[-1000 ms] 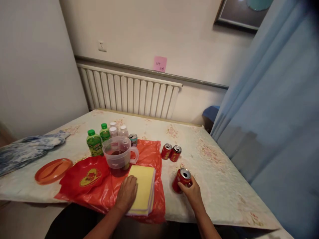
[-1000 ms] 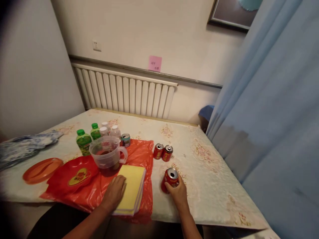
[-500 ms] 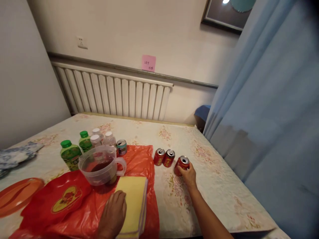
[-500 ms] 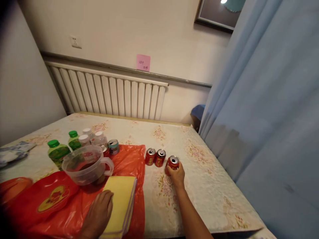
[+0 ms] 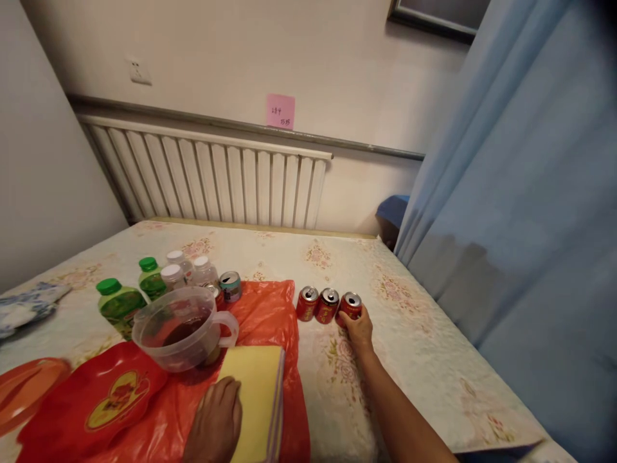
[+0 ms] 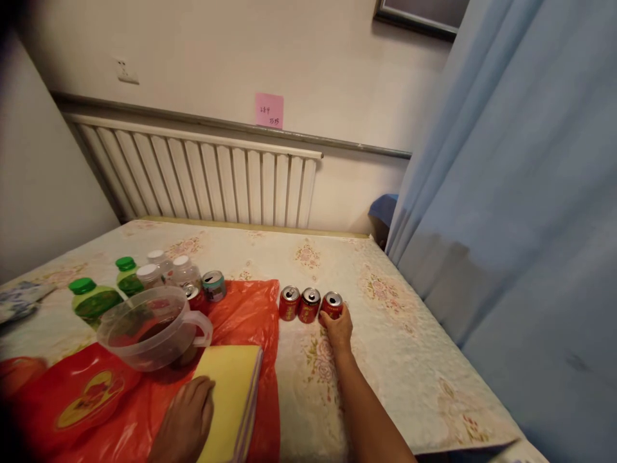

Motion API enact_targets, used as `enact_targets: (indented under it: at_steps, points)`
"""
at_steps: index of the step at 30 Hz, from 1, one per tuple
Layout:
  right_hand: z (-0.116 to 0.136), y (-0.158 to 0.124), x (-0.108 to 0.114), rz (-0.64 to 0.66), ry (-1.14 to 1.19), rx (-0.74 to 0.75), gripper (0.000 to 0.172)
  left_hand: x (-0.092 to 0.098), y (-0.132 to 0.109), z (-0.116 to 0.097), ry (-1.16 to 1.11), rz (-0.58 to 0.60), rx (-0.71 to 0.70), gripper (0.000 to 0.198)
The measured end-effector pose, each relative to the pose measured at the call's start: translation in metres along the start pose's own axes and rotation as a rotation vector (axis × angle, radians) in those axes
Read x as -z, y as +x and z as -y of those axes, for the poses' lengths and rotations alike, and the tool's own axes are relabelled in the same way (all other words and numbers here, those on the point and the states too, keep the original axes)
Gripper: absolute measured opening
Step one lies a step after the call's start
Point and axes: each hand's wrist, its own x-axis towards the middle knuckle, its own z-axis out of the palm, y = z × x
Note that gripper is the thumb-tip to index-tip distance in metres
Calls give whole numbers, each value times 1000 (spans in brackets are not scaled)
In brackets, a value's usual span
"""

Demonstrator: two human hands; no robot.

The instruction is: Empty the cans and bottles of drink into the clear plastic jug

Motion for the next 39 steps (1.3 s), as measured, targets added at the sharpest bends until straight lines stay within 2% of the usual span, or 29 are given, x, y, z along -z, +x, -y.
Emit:
enact_targets:
  at_steps: [5,13,22,34,39]
  points:
    - [-20,-7,4,91,62,3,62,-3,0,4,-16,-9,-3,26]
    - [-42,-8,0,111,70,45,60,-2,0,4,-15,-5,-22,27]
    - [-45,-6,-2,98,4,91,62,-6,-2,8,-18,-6,-49,26]
    - [-44,-5,-2,120,-57,118,52,-9,-2,10,1,-26,-62,26]
    - [-47,-5,-3,120,-50,124,54,-7,-2,9,6,-18,-51,27]
